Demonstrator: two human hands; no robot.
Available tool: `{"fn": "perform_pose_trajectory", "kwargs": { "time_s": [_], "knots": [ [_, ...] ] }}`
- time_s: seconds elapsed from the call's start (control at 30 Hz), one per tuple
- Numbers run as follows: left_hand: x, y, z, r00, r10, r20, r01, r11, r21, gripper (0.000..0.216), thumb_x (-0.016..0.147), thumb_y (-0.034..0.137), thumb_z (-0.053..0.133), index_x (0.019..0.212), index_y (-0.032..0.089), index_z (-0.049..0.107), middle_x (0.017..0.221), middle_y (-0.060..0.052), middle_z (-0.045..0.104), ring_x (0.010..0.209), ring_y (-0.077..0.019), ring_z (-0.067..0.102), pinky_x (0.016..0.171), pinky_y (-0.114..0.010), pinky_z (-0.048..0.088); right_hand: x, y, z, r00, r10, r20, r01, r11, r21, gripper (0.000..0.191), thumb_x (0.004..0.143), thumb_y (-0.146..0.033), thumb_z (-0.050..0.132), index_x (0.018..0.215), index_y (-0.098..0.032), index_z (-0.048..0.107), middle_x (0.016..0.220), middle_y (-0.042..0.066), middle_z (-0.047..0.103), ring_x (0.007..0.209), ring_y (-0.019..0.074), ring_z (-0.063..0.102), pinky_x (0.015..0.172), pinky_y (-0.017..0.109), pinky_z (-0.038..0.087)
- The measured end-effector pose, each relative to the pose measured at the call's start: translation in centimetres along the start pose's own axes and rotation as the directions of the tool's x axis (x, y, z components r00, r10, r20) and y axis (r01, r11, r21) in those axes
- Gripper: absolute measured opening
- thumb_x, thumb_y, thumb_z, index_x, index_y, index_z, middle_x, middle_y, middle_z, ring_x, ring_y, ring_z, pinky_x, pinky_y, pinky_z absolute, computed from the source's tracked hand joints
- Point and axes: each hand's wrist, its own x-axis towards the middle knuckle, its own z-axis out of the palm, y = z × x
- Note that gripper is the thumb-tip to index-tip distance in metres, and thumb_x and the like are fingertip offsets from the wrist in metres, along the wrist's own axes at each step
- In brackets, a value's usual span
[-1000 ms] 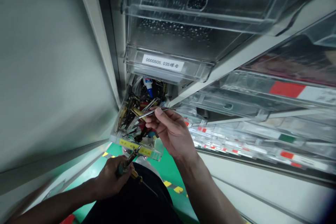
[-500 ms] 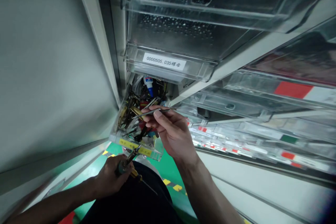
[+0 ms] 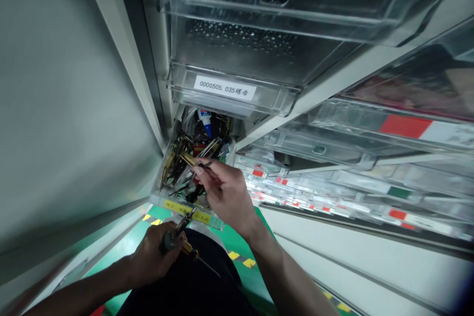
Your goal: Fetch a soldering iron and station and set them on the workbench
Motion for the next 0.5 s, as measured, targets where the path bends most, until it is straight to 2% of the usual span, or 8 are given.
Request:
{"fn": "perform_pose_trajectory", "kwargs": {
  "time_s": [0.1, 0.23, 0.43, 0.5],
  "knots": [
    [-0.2, -0.4, 0.2, 1.0, -0.005, 0.012, 0.006, 1.0, -0.01, 0.009, 0.087, 0.022, 0.053, 0.08, 0.018, 0.058, 0.057, 0.002, 0.057, 0.048, -0.0097, 0.049, 0.05, -0.02, 0.038, 0.0, 0.3, 0.3, 0.988, -0.1, 0.119, 0.125, 0.966, -0.227, 0.019, 0.092, -0.018, 0.047, 0.09, -0.013, 0.066, 0.085, 0.009, 0.07, 0.075, 0.016, 0.065, 0.067, 0.028, 0.052],
    [-0.3, -0.4, 0.4, 0.999, 0.028, 0.019, -0.028, 1.0, -0.014, 0.007, 0.087, 0.02, 0.052, 0.082, 0.018, 0.057, 0.063, -0.001, 0.062, 0.051, -0.0102, 0.052, 0.05, -0.02, 0.038, 0.3, 0.4, 0.6, 0.968, -0.119, 0.219, 0.2, 0.895, -0.398, 0.021, 0.094, -0.017, 0.046, 0.085, -0.015, 0.065, 0.079, 0.006, 0.068, 0.071, 0.0143, 0.063, 0.064, 0.026, 0.047],
    [-0.2, -0.9, 0.7, 0.997, 0.072, 0.027, -0.071, 0.997, -0.018, 0.01, 0.089, 0.023, 0.053, 0.081, 0.018, 0.056, 0.062, -0.001, 0.063, 0.048, -0.0093, 0.054, 0.048, -0.019, 0.041, 1.2, 0.7, 1.0, 0.947, -0.234, 0.222, 0.319, 0.769, -0.554, 0.017, 0.089, -0.011, 0.051, 0.075, -0.015, 0.057, 0.071, 0.003, 0.06, 0.065, 0.0138, 0.054, 0.056, 0.027, 0.037],
    [-0.2, -1.5, 1.2, 0.995, 0.096, -0.017, -0.096, 0.995, -0.023, 0.012, 0.089, 0.027, 0.054, 0.081, 0.019, 0.057, 0.061, -0.001, 0.064, 0.048, -0.0101, 0.056, 0.048, -0.019, 0.043, 1.4, 0.7, 0.9, 0.942, -0.258, 0.214, 0.335, 0.749, -0.571, 0.016, 0.088, -0.009, 0.051, 0.075, -0.016, 0.056, 0.071, 0.003, 0.059, 0.066, 0.0144, 0.054, 0.057, 0.027, 0.036]
  ]
}}
